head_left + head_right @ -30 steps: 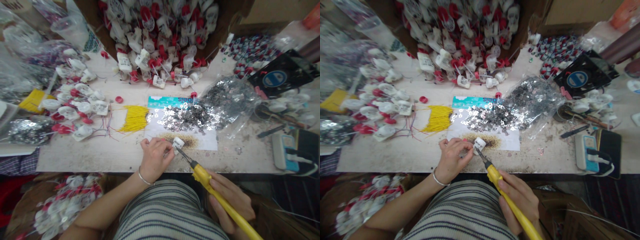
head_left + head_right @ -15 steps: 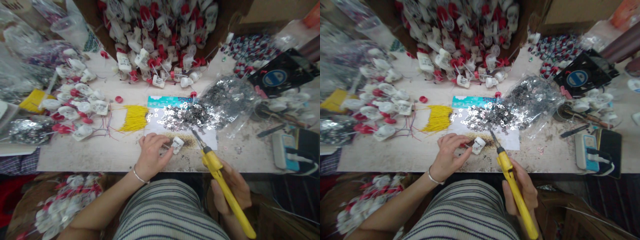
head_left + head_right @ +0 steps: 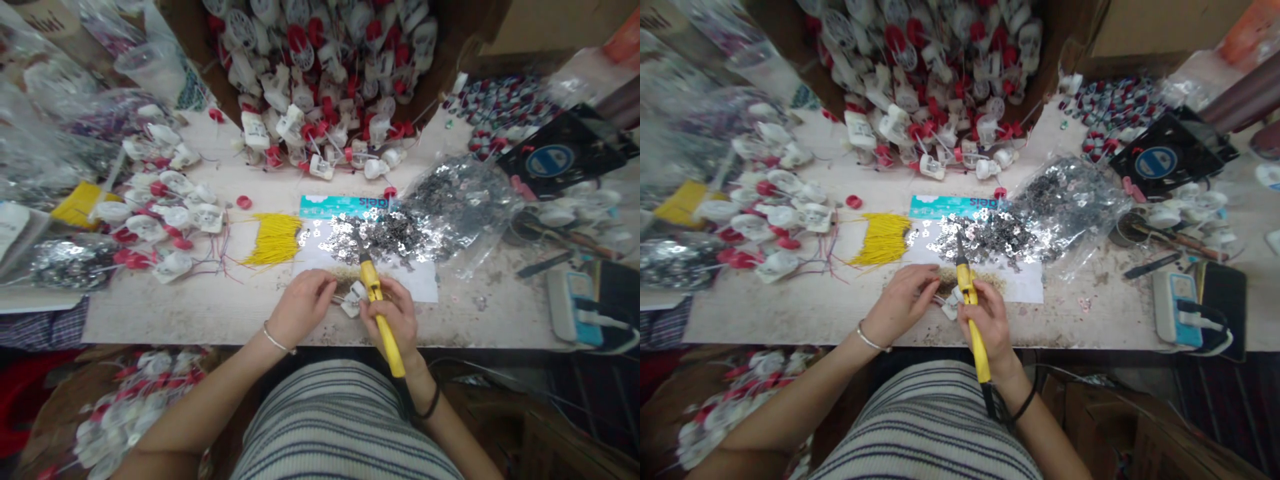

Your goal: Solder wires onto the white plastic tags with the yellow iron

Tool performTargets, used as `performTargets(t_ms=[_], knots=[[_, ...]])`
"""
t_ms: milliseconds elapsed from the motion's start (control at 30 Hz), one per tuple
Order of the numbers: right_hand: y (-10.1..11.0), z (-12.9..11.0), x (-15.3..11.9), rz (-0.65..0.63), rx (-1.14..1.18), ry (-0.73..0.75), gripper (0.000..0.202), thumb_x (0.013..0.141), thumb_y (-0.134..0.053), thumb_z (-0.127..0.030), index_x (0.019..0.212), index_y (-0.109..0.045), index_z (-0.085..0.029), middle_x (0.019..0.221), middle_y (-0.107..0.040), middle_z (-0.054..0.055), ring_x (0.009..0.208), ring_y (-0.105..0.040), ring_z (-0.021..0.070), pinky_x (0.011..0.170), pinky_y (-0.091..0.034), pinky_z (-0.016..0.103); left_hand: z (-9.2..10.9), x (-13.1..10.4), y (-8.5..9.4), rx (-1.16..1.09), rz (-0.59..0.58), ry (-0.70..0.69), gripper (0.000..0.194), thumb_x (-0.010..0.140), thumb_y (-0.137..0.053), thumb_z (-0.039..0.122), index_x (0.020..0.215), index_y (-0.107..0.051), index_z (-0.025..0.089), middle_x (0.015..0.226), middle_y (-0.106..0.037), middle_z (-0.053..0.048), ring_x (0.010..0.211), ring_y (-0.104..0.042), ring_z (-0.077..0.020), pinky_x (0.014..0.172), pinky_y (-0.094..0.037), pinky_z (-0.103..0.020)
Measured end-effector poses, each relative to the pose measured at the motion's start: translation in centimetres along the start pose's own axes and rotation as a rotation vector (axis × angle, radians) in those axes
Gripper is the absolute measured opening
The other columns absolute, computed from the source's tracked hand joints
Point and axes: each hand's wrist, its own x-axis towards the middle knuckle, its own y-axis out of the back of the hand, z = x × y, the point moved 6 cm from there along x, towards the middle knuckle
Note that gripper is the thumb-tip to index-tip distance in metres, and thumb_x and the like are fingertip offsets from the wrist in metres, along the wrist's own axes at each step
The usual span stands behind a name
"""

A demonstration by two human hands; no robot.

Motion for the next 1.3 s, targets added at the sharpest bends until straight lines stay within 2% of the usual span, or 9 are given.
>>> performTargets(t_ms=[133, 267, 400, 500, 633, 833, 933, 1100, 1300], knots=[[-0.3, -0.8, -1.3, -0.016, 0.012, 0.004, 0.019, 0.07, -0.064, -0.002, 0.073, -0.055, -0.019, 0.122, -0.049, 0.003, 0.098, -0.062, 0.015, 0.074, -0.06, 0.026, 0.6, 0.5, -0.8, 0.168, -0.014, -0.18, 0.01, 0.086, -0.05, 0.015, 0.089, -0.06, 0.015, 0.122, -0.059, -0.012, 0.119, -0.05, -0.0261, 0.1, -0.039, -0.049], [0.1, -0.8, -2.0, 0.05, 0.028, -0.045, 0.02, 0.07, -0.067, -0.004, 0.07, -0.053, -0.019, 0.121, -0.05, 0.003, 0.095, -0.063, 0.0133, 0.073, -0.059, 0.024, 1.0, 0.1, -1.2, 0.159, -0.155, -0.19, 0.014, 0.089, -0.047, 0.017, 0.087, -0.061, 0.014, 0.099, -0.067, -0.009, 0.094, -0.061, -0.0213, 0.088, -0.047, -0.041], [0.2, -0.4, -1.8, 0.023, 0.101, -0.122, 0.018, 0.072, -0.064, -0.005, 0.07, -0.054, -0.019, 0.119, -0.052, 0.004, 0.095, -0.063, 0.015, 0.074, -0.059, 0.027, 0.2, 0.0, -0.6, 0.221, -0.128, -0.07, 0.016, 0.089, -0.05, 0.019, 0.085, -0.065, 0.015, 0.08, -0.068, -0.006, 0.078, -0.061, -0.0202, 0.075, -0.049, -0.035], [1.0, 0.0, -1.7, -0.007, 0.166, -0.138, 0.022, 0.073, -0.062, -0.005, 0.088, -0.059, -0.021, 0.115, -0.058, 0.006, 0.101, -0.063, 0.0192, 0.079, -0.058, 0.034, -0.5, 0.7, -0.9, 0.263, -0.131, 0.023, 0.014, 0.087, -0.053, 0.019, 0.088, -0.067, 0.017, 0.077, -0.069, -0.004, 0.072, -0.061, -0.0192, 0.071, -0.047, -0.033], [3.5, 0.3, -1.6, -0.012, 0.119, -0.069, 0.045, 0.074, -0.059, -0.008, 0.117, -0.056, -0.021, 0.117, -0.06, 0.01, 0.106, -0.061, 0.0237, 0.083, -0.057, 0.041, -0.6, 1.9, -1.0, 0.299, -0.102, 0.057, 0.015, 0.087, -0.053, 0.022, 0.086, -0.068, 0.019, 0.076, -0.069, -0.003, 0.072, -0.06, -0.0191, 0.071, -0.043, -0.032], [5.4, 0.9, -1.5, -0.176, 0.19, -0.074, 0.046, 0.073, -0.057, -0.008, 0.118, -0.058, -0.016, 0.122, -0.061, 0.011, 0.109, -0.062, 0.0266, 0.088, -0.056, 0.043, -0.5, 2.9, -0.6, 0.418, -0.104, 0.116, 0.02, 0.088, -0.051, 0.028, 0.081, -0.067, 0.02, 0.074, -0.069, -0.003, 0.073, -0.059, -0.0214, 0.069, -0.038, -0.033], [5.4, 1.2, -1.2, -0.182, 0.238, -0.085, 0.046, 0.071, -0.058, -0.006, 0.115, -0.059, -0.019, 0.122, -0.062, 0.008, 0.108, -0.062, 0.0243, 0.087, -0.056, 0.039, -0.3, 2.9, -0.6, 0.45, -0.109, 0.126, 0.021, 0.088, -0.05, 0.029, 0.079, -0.067, 0.02, 0.074, -0.069, -0.004, 0.075, -0.059, -0.0224, 0.07, -0.037, -0.034], [4.4, 1.4, -0.9, -0.343, 0.187, -0.054, 0.049, 0.074, -0.056, -0.007, 0.122, -0.056, -0.018, 0.124, -0.061, 0.009, 0.112, -0.06, 0.0229, 0.093, -0.054, 0.039, 0.0, 3.2, -0.5, 0.5, -0.142, 0.136, 0.021, 0.086, -0.049, 0.027, 0.078, -0.068, 0.021, 0.074, -0.069, -0.005, 0.076, -0.059, -0.0235, 0.07, -0.037, -0.035], [4.8, 1.0, -0.4, -0.35, 0.159, 0.011, 0.051, 0.074, -0.055, -0.006, 0.124, -0.055, -0.019, 0.124, -0.06, 0.009, 0.11, -0.061, 0.0228, 0.09, -0.056, 0.039, 0.0, 4.0, -0.4, 0.53, -0.199, 0.147, 0.025, 0.085, -0.048, 0.028, 0.075, -0.07, 0.02, 0.072, -0.069, -0.007, 0.077, -0.061, -0.0231, 0.071, -0.038, -0.035]])
